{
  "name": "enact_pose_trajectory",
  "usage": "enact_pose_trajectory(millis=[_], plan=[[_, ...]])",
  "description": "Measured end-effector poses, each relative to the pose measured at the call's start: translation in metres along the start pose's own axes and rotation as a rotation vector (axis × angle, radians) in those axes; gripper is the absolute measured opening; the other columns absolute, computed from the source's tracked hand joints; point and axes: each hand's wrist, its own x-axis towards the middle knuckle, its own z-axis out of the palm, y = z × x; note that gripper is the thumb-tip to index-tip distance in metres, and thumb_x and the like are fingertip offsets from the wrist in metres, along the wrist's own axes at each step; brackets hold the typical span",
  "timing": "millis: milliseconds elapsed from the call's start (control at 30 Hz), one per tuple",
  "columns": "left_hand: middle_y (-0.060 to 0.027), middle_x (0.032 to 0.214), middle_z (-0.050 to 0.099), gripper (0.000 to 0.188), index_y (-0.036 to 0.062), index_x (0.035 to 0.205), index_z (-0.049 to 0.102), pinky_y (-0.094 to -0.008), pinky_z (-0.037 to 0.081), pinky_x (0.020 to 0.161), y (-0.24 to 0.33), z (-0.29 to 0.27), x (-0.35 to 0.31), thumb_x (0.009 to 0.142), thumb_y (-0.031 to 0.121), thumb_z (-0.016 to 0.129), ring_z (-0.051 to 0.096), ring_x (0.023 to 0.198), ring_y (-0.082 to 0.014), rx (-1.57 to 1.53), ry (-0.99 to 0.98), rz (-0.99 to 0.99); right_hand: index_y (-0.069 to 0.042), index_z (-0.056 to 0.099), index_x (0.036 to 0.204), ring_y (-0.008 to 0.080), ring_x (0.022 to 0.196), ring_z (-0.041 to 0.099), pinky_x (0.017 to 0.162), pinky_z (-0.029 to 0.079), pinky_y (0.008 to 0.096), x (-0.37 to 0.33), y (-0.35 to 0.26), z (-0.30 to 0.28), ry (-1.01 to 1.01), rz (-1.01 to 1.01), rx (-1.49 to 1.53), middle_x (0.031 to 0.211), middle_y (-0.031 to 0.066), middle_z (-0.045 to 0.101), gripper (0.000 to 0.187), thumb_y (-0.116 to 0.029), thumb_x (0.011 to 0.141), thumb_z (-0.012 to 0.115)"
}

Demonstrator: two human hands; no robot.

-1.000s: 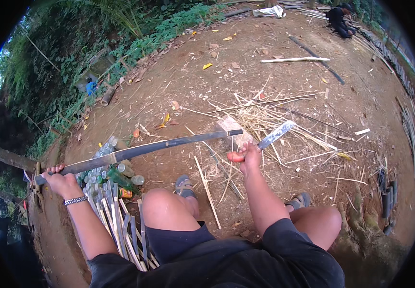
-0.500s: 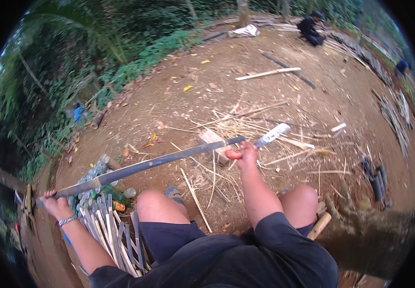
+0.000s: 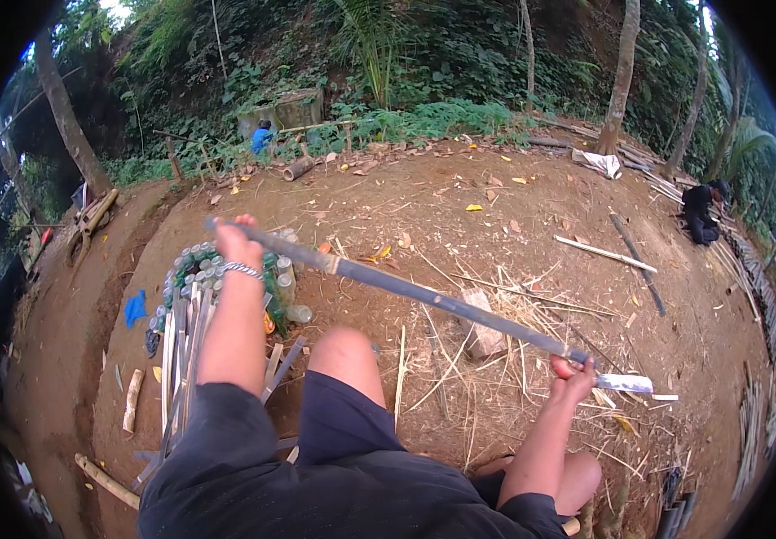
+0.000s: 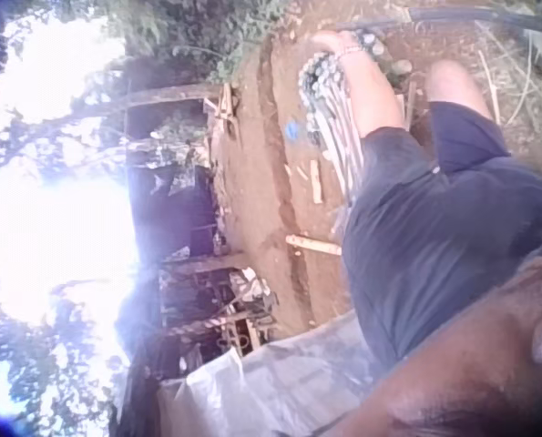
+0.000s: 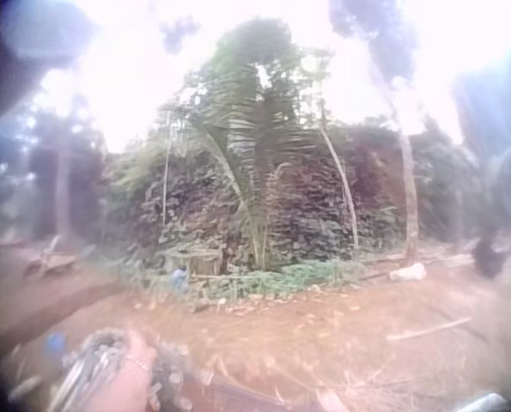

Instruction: The person shaves and thins bamboo strips using a large knife against a wooden block on the ground.

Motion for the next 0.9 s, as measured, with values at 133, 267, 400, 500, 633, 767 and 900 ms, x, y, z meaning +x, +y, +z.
enact_pose_trajectory(millis=[133,267,400,500,633,767,900], plan=[[-0.0122,0.108,0.060,0.057,0.0035,0.124,0.050,-0.0524,0.046,0.090,-0.086,0.004,0.013,0.096,0.053,0.052,0.059,0.101,-0.0258,0.666,-0.247,-0.172,-0.005,0.051,0.099,0.0108,0.073,0.058,0.059,0.049,0.0242,0.037,-0.057,-0.005,-0.069,-0.224,0.038,0.082,0.0020,0.057,0.014,-0.016,0.097,0.060],[-0.0258,0.145,0.041,0.072,-0.0038,0.139,0.042,-0.0437,0.033,0.112,-0.178,0.007,-0.138,0.090,0.043,0.065,0.040,0.137,-0.0372,1.286,-0.778,0.202,-0.005,0.053,0.098,0.0118,0.064,0.057,0.055,0.050,0.0274,0.032,-0.119,-0.008,-0.163,-0.472,0.062,0.083,0.0032,0.059,0.013,-0.013,0.095,0.062],[-0.0196,0.149,0.038,0.065,0.0055,0.142,0.043,-0.0431,0.030,0.115,-0.163,0.002,-0.325,0.091,0.037,0.067,0.035,0.140,-0.0332,1.068,-1.738,0.022,-0.001,0.055,0.105,0.0129,0.064,0.057,0.054,0.048,0.0281,-0.025,-0.103,0.008,-0.141,-0.629,-0.061,0.084,0.0052,0.060,0.018,-0.006,0.092,0.066],[-0.0171,0.150,0.036,0.064,0.0086,0.146,0.037,-0.0437,0.027,0.117,-0.171,-0.006,-0.376,0.091,0.025,0.065,0.033,0.142,-0.0323,0.809,-2.103,0.397,0.002,0.053,0.113,0.0130,0.066,0.057,0.056,0.046,0.0275,-0.066,-0.072,0.025,-0.254,-0.641,-0.178,0.083,0.0056,0.059,0.028,-0.003,0.090,0.067],[-0.0150,0.143,0.043,0.067,0.0098,0.143,0.041,-0.0444,0.034,0.112,-0.170,0.008,-0.406,0.084,0.020,0.070,0.041,0.134,-0.0344,0.657,-2.157,0.599,0.001,0.051,0.116,0.0120,0.065,0.056,0.057,0.046,0.0256,-0.106,-0.070,0.039,-0.325,-0.579,-0.227,0.081,0.0055,0.058,0.033,-0.001,0.088,0.069],[-0.0113,0.125,0.057,0.057,0.0110,0.136,0.048,-0.0432,0.045,0.099,-0.173,0.018,-0.401,0.084,0.018,0.069,0.055,0.118,-0.0305,0.636,-2.057,0.714,-0.003,0.049,0.104,0.0119,0.064,0.057,0.056,0.049,0.0256,-0.114,-0.068,0.045,-0.483,-0.535,-0.234,0.078,0.0047,0.057,0.028,0.000,0.085,0.070],[-0.0094,0.103,0.066,0.044,0.0130,0.128,0.058,-0.0414,0.052,0.086,-0.176,0.034,-0.378,0.085,0.015,0.067,0.064,0.099,-0.0299,0.672,-2.046,0.738,-0.003,0.048,0.106,0.0126,0.063,0.058,0.054,0.052,0.0269,-0.149,-0.067,0.063,-0.671,-0.358,-0.217,0.082,0.0062,0.059,0.035,0.001,0.082,0.073]])
